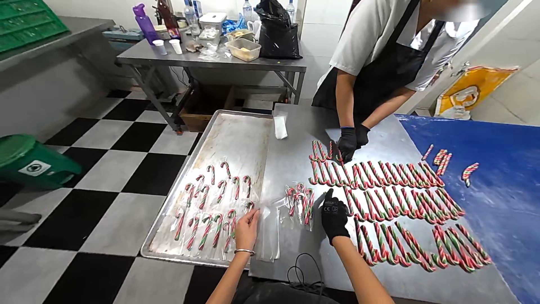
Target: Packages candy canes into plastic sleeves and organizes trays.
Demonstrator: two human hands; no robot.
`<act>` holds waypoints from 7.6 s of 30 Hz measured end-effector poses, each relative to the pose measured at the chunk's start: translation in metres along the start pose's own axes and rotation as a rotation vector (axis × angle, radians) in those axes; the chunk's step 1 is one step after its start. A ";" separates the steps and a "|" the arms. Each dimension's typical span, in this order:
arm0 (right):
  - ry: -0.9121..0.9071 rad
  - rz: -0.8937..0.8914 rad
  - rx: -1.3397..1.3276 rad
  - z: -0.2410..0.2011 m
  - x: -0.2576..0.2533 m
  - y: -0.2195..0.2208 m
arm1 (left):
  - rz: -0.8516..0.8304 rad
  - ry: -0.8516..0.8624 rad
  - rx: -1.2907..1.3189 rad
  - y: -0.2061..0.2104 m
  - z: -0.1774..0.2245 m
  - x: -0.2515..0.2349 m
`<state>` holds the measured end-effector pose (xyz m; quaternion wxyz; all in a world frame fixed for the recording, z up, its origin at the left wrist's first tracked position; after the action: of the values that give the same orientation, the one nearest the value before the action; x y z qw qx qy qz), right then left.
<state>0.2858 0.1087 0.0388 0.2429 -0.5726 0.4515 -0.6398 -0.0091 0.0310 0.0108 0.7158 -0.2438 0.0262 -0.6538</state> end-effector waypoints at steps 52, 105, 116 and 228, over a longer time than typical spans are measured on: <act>0.125 0.150 -0.010 0.089 0.045 0.016 | -0.375 -0.163 -0.654 -0.065 -0.121 -0.101; -0.651 0.222 -0.779 -0.014 0.041 0.034 | -0.206 -0.178 -0.357 0.011 0.000 -0.014; 0.186 -0.013 -0.041 0.098 0.069 0.036 | -0.114 -0.235 -0.173 0.008 -0.015 -0.015; -0.288 -0.140 -0.198 -0.400 -0.195 0.050 | -0.389 0.219 -0.685 -0.120 -0.071 -0.366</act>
<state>-0.0613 0.3657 -0.0787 0.2025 -0.7092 0.4320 -0.5191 -0.1977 0.3527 -0.1088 0.4491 -0.3975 0.2719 -0.7526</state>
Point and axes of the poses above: each hand's wrist, its own x-axis away from the middle knuckle, its own y-axis out of the palm, z = x × y, the point moved 5 cm from there along -x, towards the middle knuckle, and after that the axes turned 14 degrees about -z, right-handed, at the moved point
